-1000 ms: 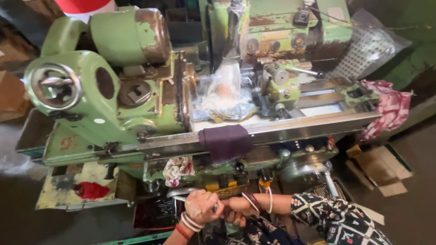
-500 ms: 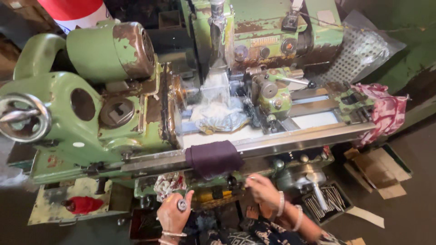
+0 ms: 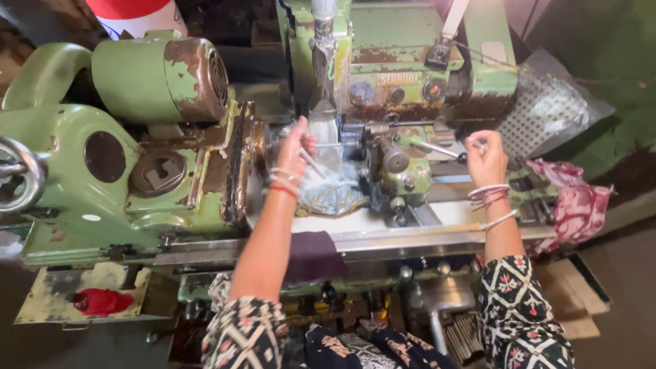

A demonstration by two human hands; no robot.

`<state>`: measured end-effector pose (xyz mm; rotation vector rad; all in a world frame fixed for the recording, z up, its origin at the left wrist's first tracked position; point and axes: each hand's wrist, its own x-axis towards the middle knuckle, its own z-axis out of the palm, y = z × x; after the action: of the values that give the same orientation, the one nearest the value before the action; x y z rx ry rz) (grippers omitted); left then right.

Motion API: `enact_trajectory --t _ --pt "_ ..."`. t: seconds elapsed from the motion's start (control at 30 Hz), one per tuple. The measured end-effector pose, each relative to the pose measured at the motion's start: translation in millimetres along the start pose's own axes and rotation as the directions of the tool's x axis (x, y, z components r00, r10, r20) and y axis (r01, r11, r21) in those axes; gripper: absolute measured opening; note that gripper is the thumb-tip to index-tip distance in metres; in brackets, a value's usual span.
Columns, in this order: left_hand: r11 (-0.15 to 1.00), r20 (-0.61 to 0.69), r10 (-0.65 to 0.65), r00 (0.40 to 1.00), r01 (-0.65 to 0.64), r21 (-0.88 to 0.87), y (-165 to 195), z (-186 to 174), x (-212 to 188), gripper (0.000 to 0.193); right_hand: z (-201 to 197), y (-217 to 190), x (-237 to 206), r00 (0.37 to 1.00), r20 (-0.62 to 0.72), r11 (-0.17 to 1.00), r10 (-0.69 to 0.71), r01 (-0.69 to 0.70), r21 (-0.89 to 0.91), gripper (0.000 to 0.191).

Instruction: The person repeatedly picks metal rods from a green bin, inserts them into a lathe chuck, operates the machine to machine the rod, removes the finished piece, and places it back into the bin. The cycle continues with multiple rods.

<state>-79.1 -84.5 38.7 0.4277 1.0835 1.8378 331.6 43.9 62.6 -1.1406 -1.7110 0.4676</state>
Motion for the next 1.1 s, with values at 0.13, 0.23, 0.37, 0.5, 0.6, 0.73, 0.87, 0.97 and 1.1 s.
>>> enact_trajectory --t 0.13,0.23,0.37,0.5,0.6,0.73,0.87,0.97,1.1 --pt "0.957 -0.183 -0.274 0.944 0.248 -0.151 -44.6 31.3 60.0 0.03 3.8 12.3 34.9 0.974 0.036 0.916 -0.222 0.221 -0.334 0.012" --pt "0.989 -0.368 -0.145 0.918 0.125 -0.077 -70.8 50.3 71.2 0.017 15.3 25.5 44.9 0.938 0.228 0.797 -0.262 0.344 -0.496 0.013" --pt "0.971 -0.429 0.211 0.878 -0.136 0.198 -90.3 62.4 75.4 0.037 39.9 40.8 36.5 0.942 0.292 0.889 -0.167 0.272 -0.369 0.014" --pt "0.976 -0.509 0.214 0.834 -0.167 0.137 -98.8 63.8 81.9 0.041 49.9 52.1 32.3 0.958 0.257 0.92 -0.125 0.209 -0.333 0.018" --pt "0.973 -0.566 0.202 0.799 -0.097 0.21 -103.4 61.1 88.7 0.045 51.0 53.5 29.6 0.968 0.247 0.904 -0.052 0.15 -0.399 0.017" --pt "0.902 -0.607 0.301 0.735 -0.012 0.431 -108.3 57.4 94.7 0.052 52.7 50.0 24.5 0.969 0.245 0.886 -0.041 0.149 -0.439 0.017" --pt "0.936 -0.598 0.289 0.748 -0.089 0.342 -108.3 53.3 98.1 0.053 53.1 48.3 22.7 0.971 0.239 0.893 -0.018 0.123 -0.433 0.018" --pt "0.958 -0.632 0.272 0.726 -0.145 0.246 -107.7 50.5 99.4 0.051 52.7 50.8 22.1 0.97 0.243 0.89 0.0 0.111 -0.442 0.018" --pt "0.965 -0.62 0.264 0.739 -0.207 0.164 -107.1 47.2 100.1 0.048 54.5 53.9 21.0 0.971 0.237 0.888 0.018 0.093 -0.45 0.017"
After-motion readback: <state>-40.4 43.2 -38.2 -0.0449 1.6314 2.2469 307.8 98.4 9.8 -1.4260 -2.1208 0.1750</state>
